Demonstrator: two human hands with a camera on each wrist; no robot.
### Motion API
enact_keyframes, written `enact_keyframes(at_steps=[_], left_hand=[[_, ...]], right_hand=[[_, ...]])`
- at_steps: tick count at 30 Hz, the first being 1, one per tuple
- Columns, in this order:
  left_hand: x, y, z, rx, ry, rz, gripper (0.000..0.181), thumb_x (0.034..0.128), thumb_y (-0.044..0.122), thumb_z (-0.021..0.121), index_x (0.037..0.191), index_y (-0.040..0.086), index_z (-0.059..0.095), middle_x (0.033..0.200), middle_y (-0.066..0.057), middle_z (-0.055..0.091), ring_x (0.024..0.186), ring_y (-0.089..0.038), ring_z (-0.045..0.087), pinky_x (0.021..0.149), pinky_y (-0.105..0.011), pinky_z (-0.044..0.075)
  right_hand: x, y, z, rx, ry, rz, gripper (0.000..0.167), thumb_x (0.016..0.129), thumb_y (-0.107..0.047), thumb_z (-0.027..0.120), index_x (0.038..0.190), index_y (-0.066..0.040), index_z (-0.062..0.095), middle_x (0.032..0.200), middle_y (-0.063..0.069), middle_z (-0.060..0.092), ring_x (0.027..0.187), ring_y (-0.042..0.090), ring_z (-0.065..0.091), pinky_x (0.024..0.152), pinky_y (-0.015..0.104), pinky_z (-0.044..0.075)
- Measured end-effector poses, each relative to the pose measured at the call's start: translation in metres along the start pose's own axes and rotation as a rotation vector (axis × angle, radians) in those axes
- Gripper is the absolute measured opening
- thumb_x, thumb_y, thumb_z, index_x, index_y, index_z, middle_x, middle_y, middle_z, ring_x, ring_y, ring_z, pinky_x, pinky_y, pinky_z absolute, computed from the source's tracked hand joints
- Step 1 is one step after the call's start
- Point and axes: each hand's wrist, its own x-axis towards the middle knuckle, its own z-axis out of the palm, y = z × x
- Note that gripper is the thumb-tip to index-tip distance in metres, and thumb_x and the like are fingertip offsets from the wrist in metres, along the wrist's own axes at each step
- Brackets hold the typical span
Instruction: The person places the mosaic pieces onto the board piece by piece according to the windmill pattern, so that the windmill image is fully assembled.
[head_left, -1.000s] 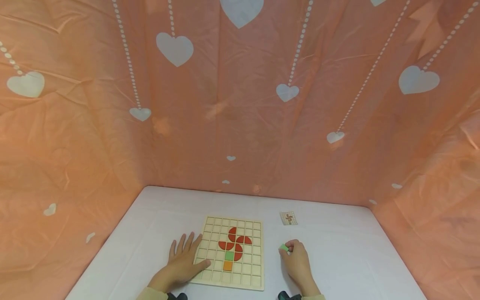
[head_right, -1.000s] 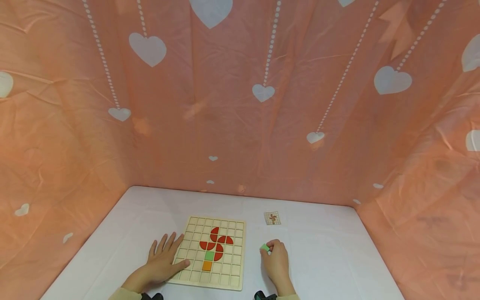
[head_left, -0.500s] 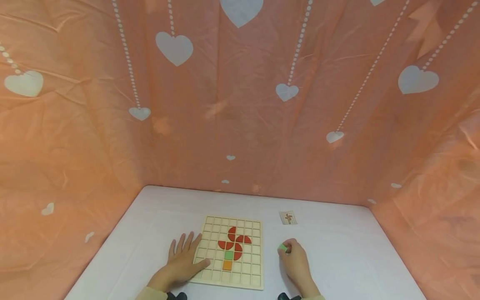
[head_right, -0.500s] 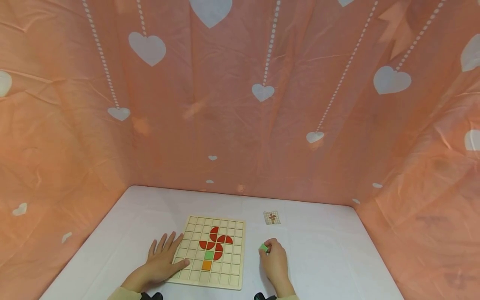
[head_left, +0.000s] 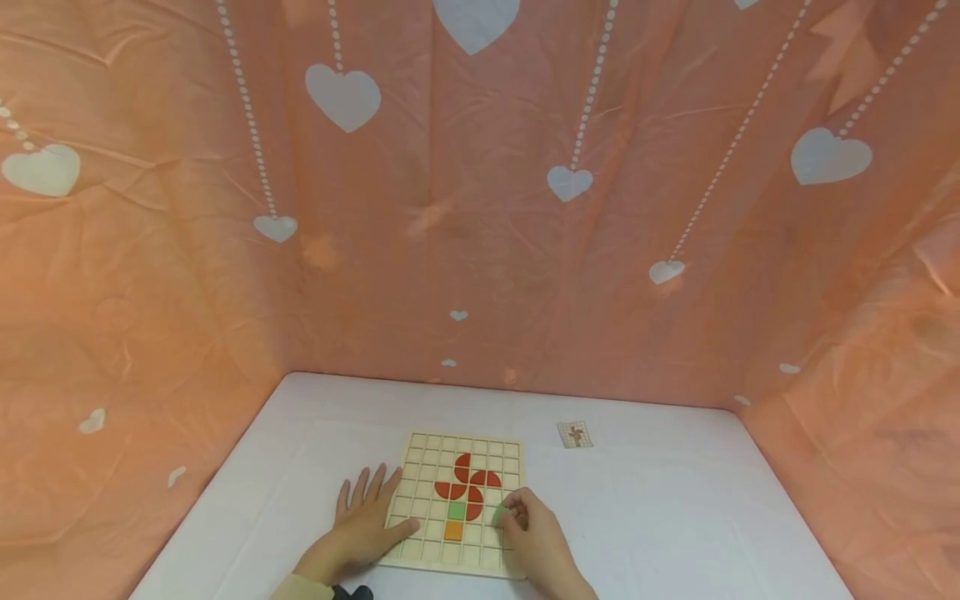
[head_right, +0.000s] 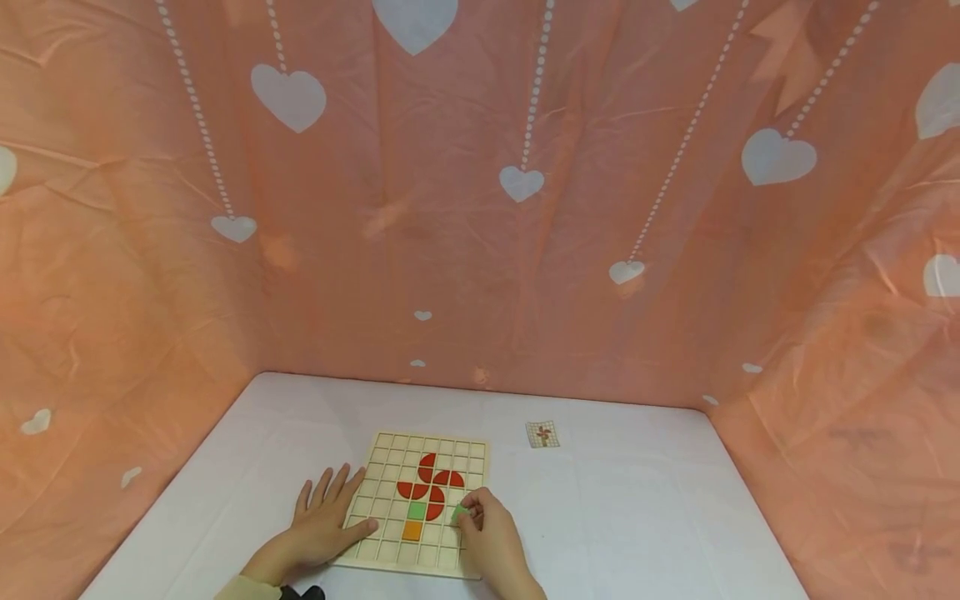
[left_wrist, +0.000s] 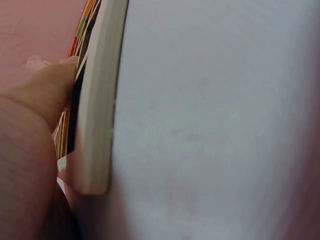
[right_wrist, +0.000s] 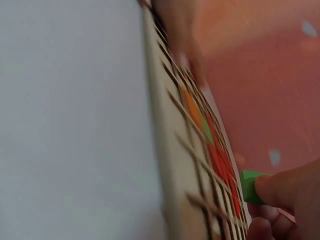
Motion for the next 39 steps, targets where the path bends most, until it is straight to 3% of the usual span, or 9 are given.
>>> enact_keyframes(at_steps=[5, 9, 15, 21, 29, 39], left_hand=[[-0.004, 0.003, -0.004, -0.009, -0.019, 0.011, 0.096, 0.0853, 0.064, 0.058, 0.153, 0.006, 0.023, 0.158, -0.025, 0.010, 0.143, -0.045, -0.005, 0.108, -0.060, -0.015], [-0.004, 0.004, -0.005, -0.016, -0.020, 0.016, 0.095, 0.0858, 0.063, 0.058, 0.153, 0.006, 0.024, 0.158, -0.025, 0.010, 0.143, -0.046, -0.005, 0.108, -0.061, -0.015], [-0.003, 0.003, -0.005, 0.006, -0.021, 0.012, 0.096, 0.0852, 0.066, 0.057, 0.153, 0.006, 0.024, 0.158, -0.025, 0.010, 0.143, -0.046, -0.006, 0.108, -0.061, -0.014], [-0.004, 0.005, -0.006, 0.002, -0.009, 0.016, 0.095, 0.0854, 0.063, 0.059, 0.153, 0.006, 0.025, 0.157, -0.026, 0.011, 0.143, -0.046, -0.004, 0.108, -0.061, -0.013], [-0.004, 0.004, -0.005, 0.004, -0.007, 0.007, 0.096, 0.0845, 0.064, 0.059, 0.153, 0.006, 0.025, 0.157, -0.026, 0.011, 0.143, -0.046, -0.004, 0.108, -0.062, -0.013], [-0.006, 0.005, -0.007, -0.002, -0.014, 0.018, 0.095, 0.0859, 0.062, 0.059, 0.153, 0.005, 0.024, 0.157, -0.026, 0.011, 0.143, -0.047, -0.004, 0.108, -0.062, -0.014]], right_hand=[[-0.007, -0.009, 0.024, -0.006, -0.104, -0.058, 0.010, 0.092, -0.019, 0.067, 0.098, -0.016, 0.059, 0.079, -0.006, 0.054, 0.069, 0.009, 0.049, 0.058, 0.023, 0.043], [-0.010, -0.016, 0.034, -0.069, -0.136, -0.110, 0.011, 0.089, -0.018, 0.070, 0.094, -0.018, 0.059, 0.076, -0.011, 0.053, 0.067, 0.006, 0.047, 0.057, 0.023, 0.043], [-0.011, -0.020, 0.040, -0.142, -0.124, -0.124, 0.012, 0.088, -0.019, 0.071, 0.094, -0.019, 0.061, 0.077, -0.012, 0.050, 0.067, 0.004, 0.045, 0.058, 0.024, 0.042], [-0.012, -0.017, 0.045, -0.228, -0.087, -0.151, 0.015, 0.085, -0.021, 0.074, 0.096, -0.021, 0.064, 0.087, -0.014, 0.046, 0.076, 0.002, 0.045, 0.070, 0.027, 0.048], [-0.014, -0.018, 0.048, -0.261, -0.083, -0.201, 0.018, 0.084, -0.031, 0.075, 0.098, -0.020, 0.069, 0.088, -0.017, 0.048, 0.079, 0.000, 0.048, 0.075, 0.028, 0.051], [-0.014, -0.018, 0.053, -0.281, -0.083, -0.227, 0.015, 0.082, -0.031, 0.077, 0.090, -0.019, 0.073, 0.086, -0.017, 0.047, 0.076, -0.001, 0.045, 0.074, 0.026, 0.050]])
